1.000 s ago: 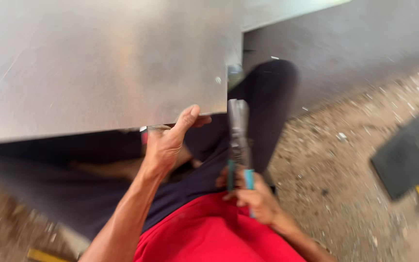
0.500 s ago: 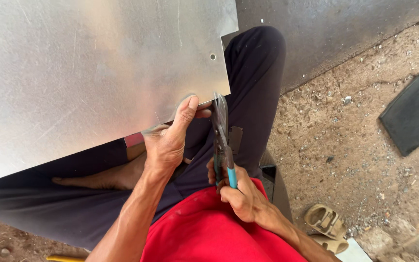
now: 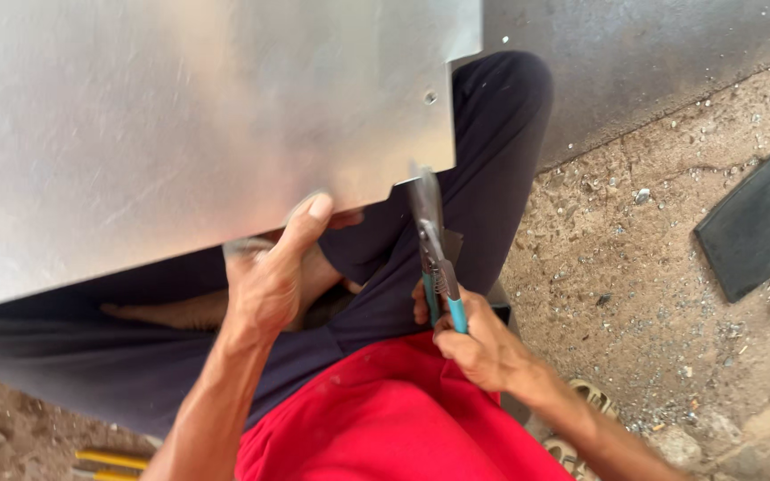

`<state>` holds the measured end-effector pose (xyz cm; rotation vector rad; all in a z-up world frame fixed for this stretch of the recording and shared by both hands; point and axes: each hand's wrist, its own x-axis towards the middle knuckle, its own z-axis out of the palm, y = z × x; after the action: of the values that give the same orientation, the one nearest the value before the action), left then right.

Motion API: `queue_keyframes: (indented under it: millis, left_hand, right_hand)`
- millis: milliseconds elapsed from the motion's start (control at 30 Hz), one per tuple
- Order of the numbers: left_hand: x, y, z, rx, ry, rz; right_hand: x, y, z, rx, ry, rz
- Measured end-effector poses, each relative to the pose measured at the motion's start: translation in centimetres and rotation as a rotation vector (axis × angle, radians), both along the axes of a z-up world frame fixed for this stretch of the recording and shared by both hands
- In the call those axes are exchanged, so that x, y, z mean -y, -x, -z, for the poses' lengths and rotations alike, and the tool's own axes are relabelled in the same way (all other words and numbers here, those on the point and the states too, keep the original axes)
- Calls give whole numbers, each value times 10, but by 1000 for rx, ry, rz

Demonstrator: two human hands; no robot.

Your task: The person cuts a large metal sheet using snips, making small rectangular notches along the edges and handling small metal scraps on the ground.

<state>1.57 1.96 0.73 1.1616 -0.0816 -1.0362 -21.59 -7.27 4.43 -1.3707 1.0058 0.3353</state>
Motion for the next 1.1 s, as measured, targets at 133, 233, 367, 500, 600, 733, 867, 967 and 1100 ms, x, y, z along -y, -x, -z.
queue_keyframes:
  millis: [133, 233, 367, 500, 600, 733, 867, 967, 1100]
  left_hand:
    - [-2, -4, -1, 53, -43, 77]
    - [1, -1, 4, 28, 1, 54]
    - [0, -1, 8, 16, -15, 54]
    - [-7, -8, 3, 75, -23, 85]
    - [-9, -15, 1, -18, -13, 59]
    - [9, -11, 1, 78, -56, 100]
    - [51, 3, 1, 22, -133, 174]
    - [60, 10, 4, 12, -150, 143]
    - [58, 8, 9, 40, -82, 123]
  right_hand:
    - [20, -10, -15, -6, 52, -251]
    - [35, -14, -22, -76, 112, -346]
    - [44, -16, -23, -103, 101, -348]
    - [48, -17, -15, -222, 155, -439]
    - [54, -11, -7, -188, 190, -449]
    - [46, -11, -11, -116, -165, -95]
    - [-27, -42, -22, 121, -253, 272]
    - [-38, -66, -18, 85, -184, 449]
    - [-44, -80, -9, 100, -73, 515]
